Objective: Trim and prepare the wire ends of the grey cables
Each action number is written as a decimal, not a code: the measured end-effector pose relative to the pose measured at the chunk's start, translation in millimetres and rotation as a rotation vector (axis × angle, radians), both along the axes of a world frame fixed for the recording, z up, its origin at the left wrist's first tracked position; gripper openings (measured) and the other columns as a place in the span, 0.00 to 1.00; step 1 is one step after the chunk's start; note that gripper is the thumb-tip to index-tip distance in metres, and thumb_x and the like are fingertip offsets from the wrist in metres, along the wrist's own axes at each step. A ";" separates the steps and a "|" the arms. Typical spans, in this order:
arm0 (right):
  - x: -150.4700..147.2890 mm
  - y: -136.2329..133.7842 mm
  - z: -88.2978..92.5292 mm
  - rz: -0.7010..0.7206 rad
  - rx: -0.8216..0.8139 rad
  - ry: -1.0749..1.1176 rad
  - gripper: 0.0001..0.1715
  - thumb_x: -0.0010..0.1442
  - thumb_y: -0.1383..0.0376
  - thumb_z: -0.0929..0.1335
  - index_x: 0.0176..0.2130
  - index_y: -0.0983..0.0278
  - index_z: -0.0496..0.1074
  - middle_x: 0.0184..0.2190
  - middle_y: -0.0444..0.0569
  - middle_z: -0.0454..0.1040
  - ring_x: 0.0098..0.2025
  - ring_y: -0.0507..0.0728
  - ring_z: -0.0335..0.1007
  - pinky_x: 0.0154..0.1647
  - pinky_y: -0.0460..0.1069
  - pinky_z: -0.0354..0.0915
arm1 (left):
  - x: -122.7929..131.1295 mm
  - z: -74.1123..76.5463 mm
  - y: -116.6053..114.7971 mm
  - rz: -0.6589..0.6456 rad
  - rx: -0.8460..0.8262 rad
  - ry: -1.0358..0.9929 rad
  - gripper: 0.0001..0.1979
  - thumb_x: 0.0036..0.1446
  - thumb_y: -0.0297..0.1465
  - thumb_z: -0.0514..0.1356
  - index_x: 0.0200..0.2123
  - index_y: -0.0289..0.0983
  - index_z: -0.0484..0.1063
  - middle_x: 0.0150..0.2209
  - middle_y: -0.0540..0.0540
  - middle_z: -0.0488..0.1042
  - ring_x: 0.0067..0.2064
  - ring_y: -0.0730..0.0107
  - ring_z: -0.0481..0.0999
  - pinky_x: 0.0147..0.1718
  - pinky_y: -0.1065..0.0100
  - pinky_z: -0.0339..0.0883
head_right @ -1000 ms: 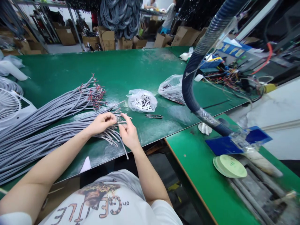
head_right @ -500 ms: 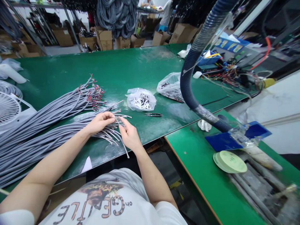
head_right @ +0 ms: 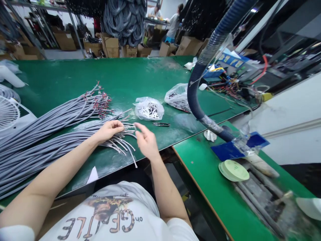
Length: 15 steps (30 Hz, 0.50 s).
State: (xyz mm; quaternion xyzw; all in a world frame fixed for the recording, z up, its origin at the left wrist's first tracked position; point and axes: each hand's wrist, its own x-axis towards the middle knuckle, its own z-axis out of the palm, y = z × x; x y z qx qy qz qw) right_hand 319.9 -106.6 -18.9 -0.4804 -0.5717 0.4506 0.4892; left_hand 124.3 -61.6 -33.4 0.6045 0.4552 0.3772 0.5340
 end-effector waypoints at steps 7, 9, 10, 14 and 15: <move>-21.5 -10.7 -12.1 0.089 0.019 -0.170 0.22 0.58 0.63 0.64 0.52 0.64 0.72 0.15 0.39 0.60 0.16 0.48 0.50 0.17 0.44 0.52 | 1.7 3.3 0.3 0.006 -0.020 -0.072 0.11 0.44 0.35 0.63 0.27 0.33 0.69 0.24 0.52 0.69 0.26 0.77 0.65 0.29 0.71 0.59; -23.3 -8.1 -15.3 0.079 0.022 -0.195 0.22 0.58 0.63 0.64 0.52 0.64 0.72 0.16 0.39 0.60 0.16 0.48 0.50 0.17 0.44 0.52 | 1.9 3.6 -0.4 0.008 -0.012 -0.065 0.10 0.44 0.35 0.63 0.27 0.33 0.70 0.23 0.53 0.69 0.25 0.77 0.65 0.28 0.72 0.59; -24.2 -7.2 -16.6 0.076 0.024 -0.200 0.22 0.58 0.63 0.63 0.51 0.64 0.72 0.16 0.39 0.60 0.16 0.48 0.50 0.17 0.44 0.51 | 1.9 3.5 -0.6 0.012 -0.004 -0.058 0.10 0.45 0.34 0.63 0.27 0.33 0.70 0.23 0.53 0.69 0.25 0.78 0.64 0.28 0.72 0.58; -29.1 -4.0 -21.4 0.060 0.039 -0.201 0.21 0.57 0.64 0.64 0.49 0.64 0.73 0.17 0.39 0.61 0.17 0.48 0.50 0.17 0.44 0.51 | 2.2 2.4 -0.2 0.028 0.025 -0.033 0.09 0.45 0.34 0.62 0.26 0.33 0.70 0.22 0.53 0.69 0.24 0.77 0.64 0.27 0.72 0.58; -30.5 -2.8 -22.3 0.048 0.044 -0.198 0.20 0.57 0.64 0.64 0.49 0.64 0.73 0.17 0.39 0.62 0.17 0.48 0.50 0.17 0.44 0.52 | 2.4 2.1 0.1 0.033 0.026 -0.030 0.09 0.45 0.34 0.62 0.26 0.33 0.70 0.22 0.52 0.69 0.24 0.77 0.65 0.27 0.72 0.58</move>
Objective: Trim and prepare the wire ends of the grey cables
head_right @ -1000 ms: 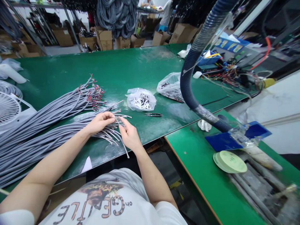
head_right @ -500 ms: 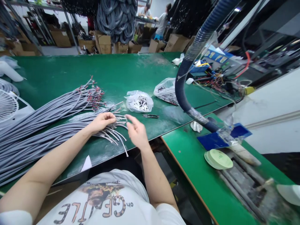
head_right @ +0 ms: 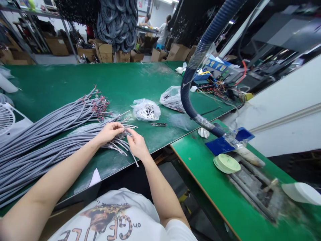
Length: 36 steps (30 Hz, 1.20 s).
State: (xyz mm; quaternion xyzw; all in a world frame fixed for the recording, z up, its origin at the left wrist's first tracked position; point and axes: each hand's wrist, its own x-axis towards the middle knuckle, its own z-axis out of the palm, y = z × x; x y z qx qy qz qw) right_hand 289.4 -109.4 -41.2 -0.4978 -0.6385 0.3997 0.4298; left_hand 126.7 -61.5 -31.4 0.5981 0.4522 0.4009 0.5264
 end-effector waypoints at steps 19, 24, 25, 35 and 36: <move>-15.1 20.3 -8.0 -0.089 -0.281 0.424 0.26 0.53 0.58 0.68 0.49 0.68 0.70 0.10 0.33 0.54 0.12 0.45 0.43 0.12 0.43 0.43 | -0.9 -5.5 -0.5 0.002 0.120 0.288 0.07 0.53 0.32 0.56 0.27 0.35 0.67 0.22 0.53 0.66 0.25 0.75 0.62 0.27 0.71 0.56; -7.8 18.9 -1.8 -0.030 -0.279 0.350 0.27 0.55 0.59 0.67 0.53 0.68 0.68 0.11 0.34 0.57 0.12 0.45 0.46 0.13 0.42 0.46 | -1.3 -3.8 -2.4 -0.019 0.076 0.279 0.09 0.53 0.35 0.57 0.29 0.34 0.68 0.23 0.52 0.67 0.25 0.75 0.63 0.26 0.71 0.56; -4.7 17.7 -1.6 -0.015 -0.250 0.289 0.27 0.56 0.60 0.67 0.54 0.68 0.67 0.11 0.34 0.57 0.12 0.46 0.48 0.13 0.42 0.47 | -0.7 -3.2 -2.5 -0.030 0.076 0.289 0.09 0.52 0.35 0.58 0.29 0.34 0.69 0.23 0.52 0.67 0.24 0.75 0.62 0.26 0.72 0.56; 27.0 -5.5 16.1 0.082 -0.221 0.048 0.27 0.60 0.63 0.62 0.57 0.68 0.65 0.13 0.35 0.58 0.15 0.47 0.51 0.18 0.44 0.54 | -0.6 6.6 7.0 -0.096 -0.078 0.167 0.12 0.48 0.37 0.62 0.27 0.34 0.68 0.21 0.53 0.65 0.22 0.77 0.60 0.24 0.73 0.54; 26.3 -5.5 17.6 0.085 -0.221 0.060 0.26 0.61 0.63 0.62 0.57 0.68 0.65 0.13 0.35 0.57 0.15 0.47 0.51 0.18 0.44 0.54 | -1.4 7.1 7.3 -0.105 -0.093 0.136 0.12 0.47 0.37 0.62 0.27 0.33 0.68 0.22 0.53 0.65 0.23 0.78 0.61 0.24 0.73 0.54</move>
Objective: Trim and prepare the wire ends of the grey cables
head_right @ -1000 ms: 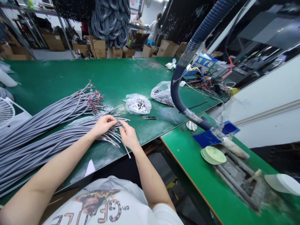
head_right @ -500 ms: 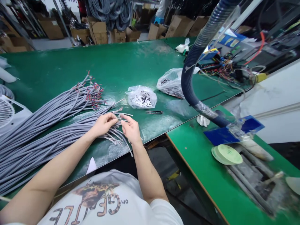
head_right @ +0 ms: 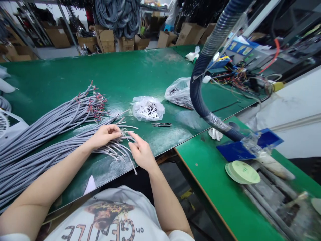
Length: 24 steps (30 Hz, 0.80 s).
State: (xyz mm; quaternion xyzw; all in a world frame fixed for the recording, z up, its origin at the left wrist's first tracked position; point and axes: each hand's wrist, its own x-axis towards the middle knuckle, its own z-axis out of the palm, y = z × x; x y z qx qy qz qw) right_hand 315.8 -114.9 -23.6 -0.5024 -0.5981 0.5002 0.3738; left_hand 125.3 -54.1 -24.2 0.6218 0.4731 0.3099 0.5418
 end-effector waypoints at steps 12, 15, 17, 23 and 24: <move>-15.5 10.4 -11.0 -0.034 0.025 0.071 0.24 0.59 0.63 0.63 0.52 0.70 0.69 0.12 0.35 0.57 0.14 0.46 0.50 0.16 0.43 0.49 | 0.9 -3.7 -4.4 -0.010 0.013 -0.038 0.12 0.48 0.36 0.63 0.28 0.33 0.68 0.22 0.53 0.64 0.23 0.79 0.60 0.24 0.74 0.53; -24.3 13.5 -13.6 -0.090 -0.070 0.281 0.25 0.56 0.61 0.66 0.51 0.69 0.68 0.11 0.33 0.57 0.12 0.45 0.46 0.13 0.43 0.46 | 0.3 -3.4 -3.7 -0.011 0.026 -0.036 0.11 0.48 0.36 0.63 0.28 0.33 0.68 0.22 0.54 0.64 0.23 0.79 0.59 0.24 0.74 0.52; -26.7 17.2 -16.4 -0.113 -0.177 0.455 0.27 0.54 0.60 0.68 0.52 0.68 0.67 0.10 0.31 0.56 0.10 0.44 0.43 0.12 0.42 0.44 | -1.4 -3.3 -2.4 -0.010 0.025 -0.058 0.11 0.48 0.35 0.63 0.28 0.33 0.68 0.23 0.53 0.65 0.24 0.78 0.61 0.25 0.73 0.53; 7.1 29.6 -14.4 -0.441 -0.057 0.642 0.23 0.53 0.62 0.70 0.49 0.65 0.68 0.11 0.30 0.52 0.11 0.43 0.41 0.13 0.40 0.44 | -12.3 -8.4 2.2 -0.020 -0.120 -0.328 0.13 0.45 0.35 0.67 0.28 0.33 0.69 0.26 0.50 0.71 0.26 0.78 0.66 0.29 0.73 0.58; 14.3 28.0 -11.1 -0.495 0.001 0.625 0.22 0.54 0.62 0.69 0.49 0.64 0.67 0.11 0.29 0.51 0.11 0.43 0.41 0.13 0.40 0.44 | -13.5 -9.7 3.1 -0.015 -0.137 -0.372 0.14 0.45 0.35 0.67 0.28 0.33 0.69 0.27 0.49 0.72 0.27 0.78 0.67 0.29 0.73 0.58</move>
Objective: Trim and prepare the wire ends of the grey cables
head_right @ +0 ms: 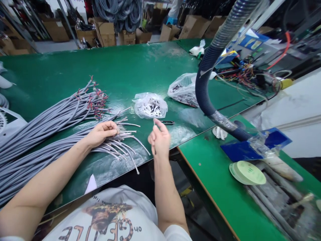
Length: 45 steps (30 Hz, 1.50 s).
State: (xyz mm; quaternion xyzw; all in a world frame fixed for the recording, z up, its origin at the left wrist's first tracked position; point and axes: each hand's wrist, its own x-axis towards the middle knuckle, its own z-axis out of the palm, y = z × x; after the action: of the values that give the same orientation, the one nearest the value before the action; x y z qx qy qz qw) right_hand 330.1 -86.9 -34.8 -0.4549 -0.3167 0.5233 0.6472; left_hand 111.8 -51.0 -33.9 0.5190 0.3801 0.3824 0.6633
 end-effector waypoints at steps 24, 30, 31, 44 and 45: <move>-0.2 9.9 22.2 0.094 0.047 0.114 0.15 0.54 0.65 0.69 0.43 0.61 0.67 0.12 0.29 0.49 0.11 0.43 0.38 0.12 0.39 0.42 | 4.9 0.0 -8.3 -0.161 0.260 0.310 0.09 0.55 0.34 0.58 0.29 0.34 0.66 0.25 0.52 0.65 0.27 0.76 0.62 0.29 0.71 0.56; 12.7 -21.0 41.6 0.360 0.038 -0.220 0.24 0.59 0.63 0.66 0.55 0.61 0.65 0.11 0.32 0.55 0.10 0.45 0.43 0.12 0.42 0.44 | 5.9 0.5 -4.3 -0.002 0.100 0.075 0.12 0.52 0.37 0.62 0.29 0.34 0.65 0.28 0.48 0.73 0.27 0.76 0.66 0.30 0.71 0.60; 5.2 -27.4 36.5 0.468 0.012 -0.295 0.26 0.60 0.62 0.66 0.57 0.61 0.64 0.11 0.33 0.57 0.11 0.45 0.45 0.13 0.42 0.45 | 6.7 0.3 -4.3 0.021 0.088 0.060 0.12 0.51 0.37 0.63 0.29 0.34 0.65 0.28 0.48 0.72 0.26 0.76 0.66 0.29 0.72 0.60; -16.6 -1.2 0.1 0.149 -0.003 -0.283 0.24 0.59 0.60 0.65 0.55 0.61 0.64 0.13 0.33 0.54 0.13 0.46 0.46 0.14 0.43 0.47 | 5.7 -6.5 -8.6 -0.041 0.247 0.207 0.10 0.56 0.36 0.60 0.31 0.34 0.66 0.27 0.51 0.68 0.29 0.75 0.66 0.31 0.72 0.59; -12.4 1.0 2.5 0.090 0.007 -0.225 0.24 0.59 0.59 0.66 0.54 0.61 0.64 0.13 0.32 0.53 0.12 0.45 0.44 0.13 0.43 0.46 | 5.5 -6.7 -8.4 -0.045 0.245 0.198 0.10 0.56 0.36 0.60 0.31 0.34 0.66 0.28 0.50 0.69 0.29 0.75 0.66 0.32 0.72 0.60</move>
State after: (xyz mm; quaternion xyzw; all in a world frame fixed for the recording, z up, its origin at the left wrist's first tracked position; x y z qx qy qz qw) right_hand 317.7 -85.8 -32.2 -0.4939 -0.4090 0.4964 0.5851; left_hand 117.3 -59.5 -40.5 0.6396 0.3823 0.3580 0.5626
